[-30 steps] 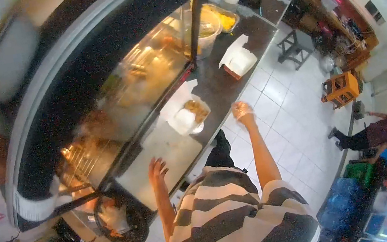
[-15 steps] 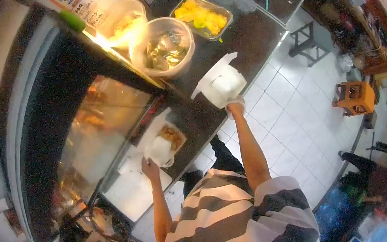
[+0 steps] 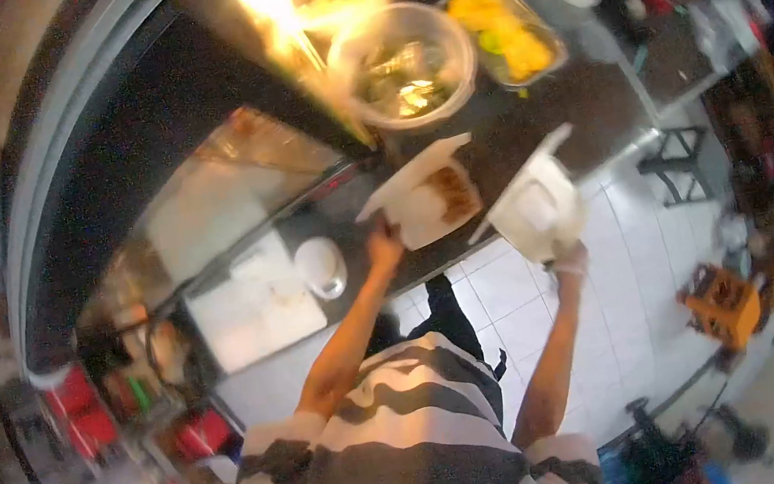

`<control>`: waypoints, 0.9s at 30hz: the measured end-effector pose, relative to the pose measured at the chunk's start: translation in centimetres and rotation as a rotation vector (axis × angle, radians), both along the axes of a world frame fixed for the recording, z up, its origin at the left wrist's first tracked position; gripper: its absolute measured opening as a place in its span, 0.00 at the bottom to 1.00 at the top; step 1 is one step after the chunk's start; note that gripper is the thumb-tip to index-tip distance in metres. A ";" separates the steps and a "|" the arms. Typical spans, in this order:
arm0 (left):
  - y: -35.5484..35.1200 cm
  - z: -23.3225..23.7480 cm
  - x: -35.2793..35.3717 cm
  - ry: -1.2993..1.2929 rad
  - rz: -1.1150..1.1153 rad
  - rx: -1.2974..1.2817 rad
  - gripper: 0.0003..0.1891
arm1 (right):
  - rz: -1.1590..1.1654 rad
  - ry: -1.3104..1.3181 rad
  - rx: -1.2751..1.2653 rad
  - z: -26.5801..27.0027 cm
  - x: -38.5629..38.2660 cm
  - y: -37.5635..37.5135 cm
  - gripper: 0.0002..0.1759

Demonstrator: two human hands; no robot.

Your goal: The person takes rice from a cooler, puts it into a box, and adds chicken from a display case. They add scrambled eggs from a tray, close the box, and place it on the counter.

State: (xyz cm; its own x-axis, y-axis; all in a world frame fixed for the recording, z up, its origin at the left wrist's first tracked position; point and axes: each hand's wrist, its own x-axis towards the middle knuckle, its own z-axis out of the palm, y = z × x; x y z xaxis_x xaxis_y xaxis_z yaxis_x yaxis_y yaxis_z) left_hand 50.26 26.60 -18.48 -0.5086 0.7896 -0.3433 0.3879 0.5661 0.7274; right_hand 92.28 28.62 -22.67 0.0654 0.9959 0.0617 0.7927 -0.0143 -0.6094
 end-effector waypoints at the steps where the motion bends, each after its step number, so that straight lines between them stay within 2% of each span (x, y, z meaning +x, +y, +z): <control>1: 0.1 -1.0 0.1 -0.107 0.010 0.101 0.24 | -0.053 0.153 -0.094 2.0 0.2 -0.7 0.22; 2: -0.2 -3.1 0.3 -0.055 -0.001 0.252 0.24 | -0.047 0.195 -0.137 5.7 -1.2 -0.9 0.22; 3: -0.4 -2.0 0.5 -0.270 0.107 0.180 0.24 | -0.042 0.237 -0.180 9.7 -2.8 -1.0 0.22; 4: -0.6 -0.3 0.4 -0.488 0.206 0.117 0.24 | -0.101 0.434 -0.348 14.0 -5.3 -1.3 0.23; 5: -1.7 0.7 -0.4 -0.484 0.231 0.123 0.24 | -0.169 0.627 -0.520 16.4 -7.9 -1.8 0.23; 7: -5.5 2.3 -2.3 -0.590 0.232 0.154 0.24 | -0.124 0.580 -0.650 17.6 -12.0 -3.4 0.20; 8: -7.9 1.1 -3.8 -0.590 0.210 0.133 0.24 | 0.000 0.567 -0.658 18.1 -14.4 -4.3 0.18; 9: -10.6 -0.4 -5.6 -0.591 0.186 0.110 0.24 | 0.063 0.422 -0.660 12.5 -14.7 -6.0 0.17; 10: -13.2 -0.4 -7.5 -0.554 0.200 0.118 0.22 | 0.029 0.698 -0.767 13.5 -18.4 -7.0 0.16; 11: -16.0 -0.2 -9.5 -0.518 0.213 0.126 0.21 | 0.033 0.789 -0.852 17.3 -23.0 -7.3 0.15; 12: -18.4 0.2 -11.4 -0.554 0.321 0.069 0.20 | 0.076 0.842 -0.775 13.4 -25.2 -9.1 0.15; 13: -20.9 0.5 -13.4 -0.589 0.425 0.012 0.20 | 0.067 0.875 -0.805 13.9 -28.7 -9.8 0.16; 14: -23.8 1.6 -15.7 -0.729 0.477 0.096 0.20 | 0.057 0.907 -0.835 14.5 -32.2 -10.4 0.18; 15: -25.3 4.0 -17.0 -0.626 0.531 0.039 0.20 | 0.085 1.014 -0.714 10.1 -34.3 -12.6 0.17; 16: -28.0 3.9 -18.8 -0.622 0.543 0.066 0.20 | 0.030 1.061 -0.683 10.0 -37.8 -13.2 0.13; 17: -30.7 3.8 -20.6 -0.620 0.553 0.094 0.20 | 0.134 0.675 -0.588 2.9 -39.2 -14.5 0.13; 18: -32.5 4.3 -22.0 -0.568 0.579 0.047 0.20 | 0.122 0.625 -0.466 2.3 -41.8 -15.2 0.12; 20: -36.0 4.8 -24.7 -0.529 0.585 0.010 0.20 | -0.145 0.591 -0.705 6.1 -46.6 -14.7 0.12; 22: -40.0 4.2 -27.2 -0.572 0.662 0.083 0.21 | 0.145 0.167 -0.239 -3.5 -47.7 -16.4 0.12; 23: -41.4 4.3 -28.4 -0.589 0.659 0.089 0.21 | 0.196 -0.075 0.015 -8.3 -48.2 -17.3 0.12; 25: -44.6 4.5 -30.1 -0.581 0.749 0.112 0.21 | 0.291 -0.300 -0.130 -5.9 -49.5 -17.4 0.15; 26: -46.1 4.5 -30.8 -0.594 0.753 0.112 0.21 | 0.374 -0.507 -0.285 -5.0 -50.2 -17.6 0.18; 27: -47.5 4.5 -31.5 -0.584 0.790 0.118 0.20 | 0.241 -0.123 -0.250 -7.9 -49.8 -18.0 0.19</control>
